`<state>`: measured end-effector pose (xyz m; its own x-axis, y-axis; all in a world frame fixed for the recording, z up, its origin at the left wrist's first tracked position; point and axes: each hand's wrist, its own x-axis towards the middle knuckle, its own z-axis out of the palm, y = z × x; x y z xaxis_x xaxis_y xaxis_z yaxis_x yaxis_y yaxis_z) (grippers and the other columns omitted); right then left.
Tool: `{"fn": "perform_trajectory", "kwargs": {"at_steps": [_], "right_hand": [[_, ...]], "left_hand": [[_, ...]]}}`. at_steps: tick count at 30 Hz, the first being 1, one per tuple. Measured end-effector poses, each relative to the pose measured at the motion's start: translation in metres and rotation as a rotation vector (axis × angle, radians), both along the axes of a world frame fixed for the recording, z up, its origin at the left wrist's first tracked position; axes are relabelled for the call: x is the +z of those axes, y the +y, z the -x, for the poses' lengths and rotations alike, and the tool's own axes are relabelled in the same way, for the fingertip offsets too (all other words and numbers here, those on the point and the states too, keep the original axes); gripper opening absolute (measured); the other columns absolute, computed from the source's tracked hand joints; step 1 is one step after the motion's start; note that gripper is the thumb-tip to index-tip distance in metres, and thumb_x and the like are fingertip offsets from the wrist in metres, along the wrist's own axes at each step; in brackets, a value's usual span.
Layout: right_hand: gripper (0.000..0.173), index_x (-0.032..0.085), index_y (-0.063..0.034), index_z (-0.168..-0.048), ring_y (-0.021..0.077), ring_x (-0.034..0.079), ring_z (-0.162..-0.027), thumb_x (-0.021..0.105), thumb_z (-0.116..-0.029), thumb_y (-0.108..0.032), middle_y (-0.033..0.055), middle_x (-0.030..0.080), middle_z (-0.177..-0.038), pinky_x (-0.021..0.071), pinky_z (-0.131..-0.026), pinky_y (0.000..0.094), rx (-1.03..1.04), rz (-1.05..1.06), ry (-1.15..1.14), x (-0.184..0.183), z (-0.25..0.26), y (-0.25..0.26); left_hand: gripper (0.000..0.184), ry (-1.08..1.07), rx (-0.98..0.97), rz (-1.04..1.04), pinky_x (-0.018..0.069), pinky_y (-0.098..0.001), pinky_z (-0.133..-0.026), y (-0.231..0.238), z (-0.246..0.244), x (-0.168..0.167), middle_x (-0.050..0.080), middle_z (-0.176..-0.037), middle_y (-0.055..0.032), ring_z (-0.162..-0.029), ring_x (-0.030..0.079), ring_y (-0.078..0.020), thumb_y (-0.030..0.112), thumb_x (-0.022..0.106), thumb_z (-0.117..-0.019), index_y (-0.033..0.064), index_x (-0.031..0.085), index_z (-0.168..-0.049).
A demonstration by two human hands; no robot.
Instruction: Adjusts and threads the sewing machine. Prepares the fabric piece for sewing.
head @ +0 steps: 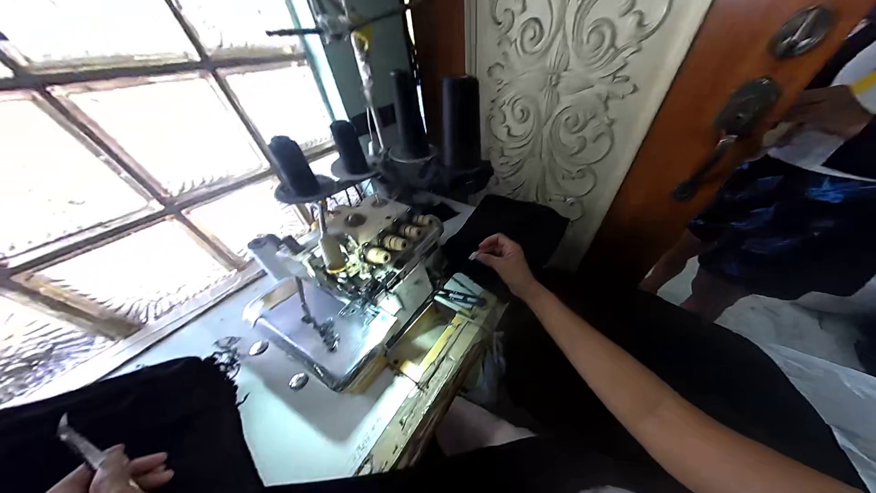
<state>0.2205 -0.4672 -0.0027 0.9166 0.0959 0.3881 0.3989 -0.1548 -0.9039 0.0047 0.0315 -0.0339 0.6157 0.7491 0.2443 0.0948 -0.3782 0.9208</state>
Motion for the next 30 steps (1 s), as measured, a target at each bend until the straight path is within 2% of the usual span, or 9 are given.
{"fn": "perform_trajectory", "kwargs": {"at_steps": [4, 7, 10, 18, 26, 30], "right_hand": [[0.022, 0.06, 0.0023, -0.114, 0.0087, 0.063, -0.081, 0.067, -0.094, 0.003, 0.0104, 0.067, -0.095, 0.055, -0.076, 0.0257, -0.022, -0.053, 0.01, 0.003, 0.0, 0.004], [0.022, 0.061, 0.0054, -0.11, 0.0066, 0.064, -0.079, 0.069, -0.0892, 0.006, 0.0084, 0.067, -0.092, 0.0555, -0.075, 0.0231, -0.025, -0.112, 0.001, 0.0, -0.013, 0.003], [0.022, 0.061, 0.0049, -0.109, 0.0054, 0.064, -0.079, 0.069, -0.0885, 0.007, 0.0075, 0.067, -0.091, 0.0552, -0.075, 0.0218, -0.018, -0.122, 0.0, 0.001, -0.015, 0.001], [0.017, 0.065, 0.0052, -0.106, 0.0025, 0.062, -0.076, 0.066, -0.0897, 0.008, 0.0047, 0.067, -0.088, 0.0532, -0.072, 0.0188, -0.011, -0.144, -0.008, 0.002, -0.013, 0.001], [0.015, 0.068, 0.006, -0.106, 0.0042, 0.063, -0.082, 0.065, -0.0915, 0.006, 0.0075, 0.069, -0.094, 0.0537, -0.077, 0.0206, -0.011, -0.118, -0.001, 0.003, -0.013, 0.0], [0.013, 0.069, 0.0059, -0.103, 0.0034, 0.063, -0.081, 0.064, -0.0912, 0.007, 0.0067, 0.07, -0.092, 0.0535, -0.077, 0.0197, -0.007, -0.125, -0.025, 0.002, -0.013, 0.0]], "left_hand": [[0.033, -0.004, 0.017, 0.038, 0.0528, -0.0175, -0.053, 0.0, 0.0, -0.001, 0.064, -0.071, 0.0052, -0.053, 0.061, 0.0014, 0.021, 0.044, -0.1099, -0.0085, 0.054, -0.123], [0.03, -0.005, 0.02, 0.031, 0.0529, -0.0172, -0.052, -0.002, -0.001, -0.001, 0.064, -0.07, 0.0059, -0.053, 0.061, 0.0013, 0.02, 0.044, -0.1097, -0.0062, 0.054, -0.121], [0.032, 0.005, 0.033, 0.008, 0.0527, -0.0172, -0.053, -0.005, 0.0, 0.001, 0.065, -0.071, 0.0049, -0.054, 0.061, 0.0013, 0.021, 0.045, -0.1096, -0.0068, 0.055, -0.121], [0.031, -0.012, 0.042, 0.02, 0.0522, -0.0158, -0.052, -0.009, -0.001, 0.003, 0.064, -0.07, 0.006, -0.053, 0.061, 0.0027, 0.018, 0.045, -0.1094, -0.0082, 0.054, -0.123], [0.031, -0.005, 0.059, 0.037, 0.0526, -0.0174, -0.053, -0.016, -0.001, 0.007, 0.065, -0.072, 0.0053, -0.054, 0.061, 0.0019, 0.021, 0.045, -0.1096, -0.006, 0.055, -0.122], [0.029, -0.032, 0.052, 0.046, 0.0525, -0.0166, -0.053, -0.016, 0.0, 0.007, 0.064, -0.071, 0.0061, -0.054, 0.06, 0.0024, 0.018, 0.045, -0.1093, -0.0069, 0.055, -0.121]]}}
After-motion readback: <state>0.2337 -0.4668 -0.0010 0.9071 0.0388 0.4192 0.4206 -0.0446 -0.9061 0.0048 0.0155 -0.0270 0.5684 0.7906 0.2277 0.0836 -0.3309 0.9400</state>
